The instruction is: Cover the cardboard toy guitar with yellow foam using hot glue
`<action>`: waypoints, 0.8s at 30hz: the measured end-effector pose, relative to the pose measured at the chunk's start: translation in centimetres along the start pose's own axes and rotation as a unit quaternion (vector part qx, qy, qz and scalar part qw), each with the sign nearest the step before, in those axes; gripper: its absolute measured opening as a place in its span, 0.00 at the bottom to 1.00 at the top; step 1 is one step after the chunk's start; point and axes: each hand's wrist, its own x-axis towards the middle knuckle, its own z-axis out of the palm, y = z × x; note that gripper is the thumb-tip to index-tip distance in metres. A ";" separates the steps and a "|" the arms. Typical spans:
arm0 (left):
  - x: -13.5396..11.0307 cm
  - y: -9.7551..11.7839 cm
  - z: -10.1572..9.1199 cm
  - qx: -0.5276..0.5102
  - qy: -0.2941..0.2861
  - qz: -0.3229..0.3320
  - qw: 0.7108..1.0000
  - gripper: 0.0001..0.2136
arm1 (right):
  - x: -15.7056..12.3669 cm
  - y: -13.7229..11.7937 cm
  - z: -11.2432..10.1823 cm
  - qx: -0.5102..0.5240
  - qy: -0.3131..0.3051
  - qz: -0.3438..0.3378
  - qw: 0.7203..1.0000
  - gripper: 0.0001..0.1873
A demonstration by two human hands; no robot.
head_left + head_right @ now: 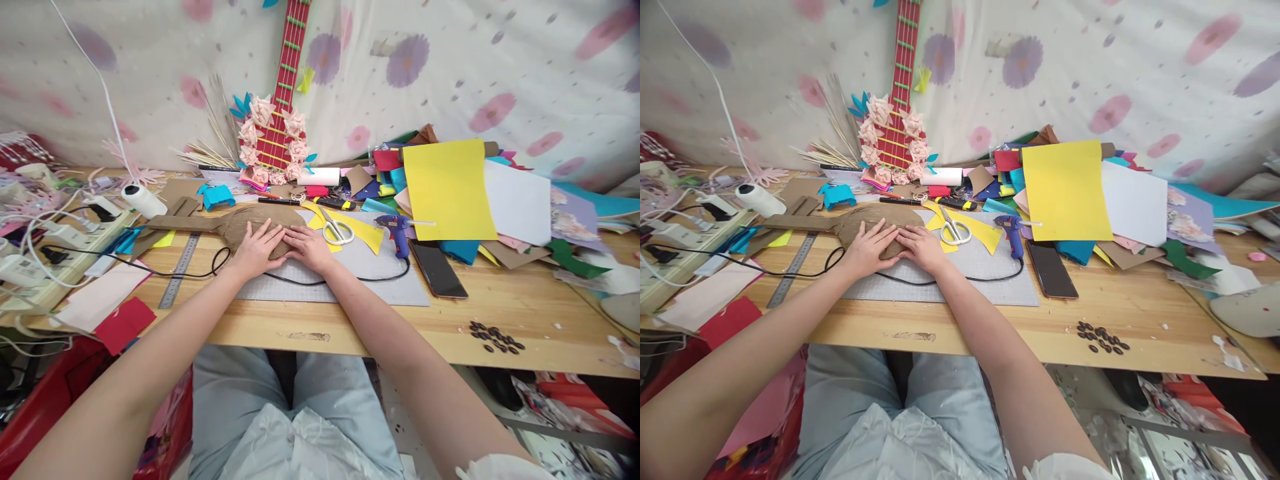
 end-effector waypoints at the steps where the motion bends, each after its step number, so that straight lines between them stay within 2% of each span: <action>1: 0.0 0.0 0.1 0.000 -0.003 0.003 1.000 0.26 | 0.0 0.0 0.0 0.002 -0.003 0.001 1.000 0.27; 9: -0.5 -0.4 0.2 0.009 0.000 0.018 1.000 0.24 | -0.1 -0.2 -0.1 0.019 -0.016 -0.017 1.000 0.27; 18: -0.4 -1.1 0.4 0.000 0.005 0.032 0.999 0.23 | 0.3 0.3 0.3 0.031 -0.008 -0.014 0.999 0.21; 24: -0.6 -1.4 0.0 0.003 -0.006 0.047 0.999 0.24 | 0.2 0.7 0.2 0.039 -0.019 -0.028 0.999 0.24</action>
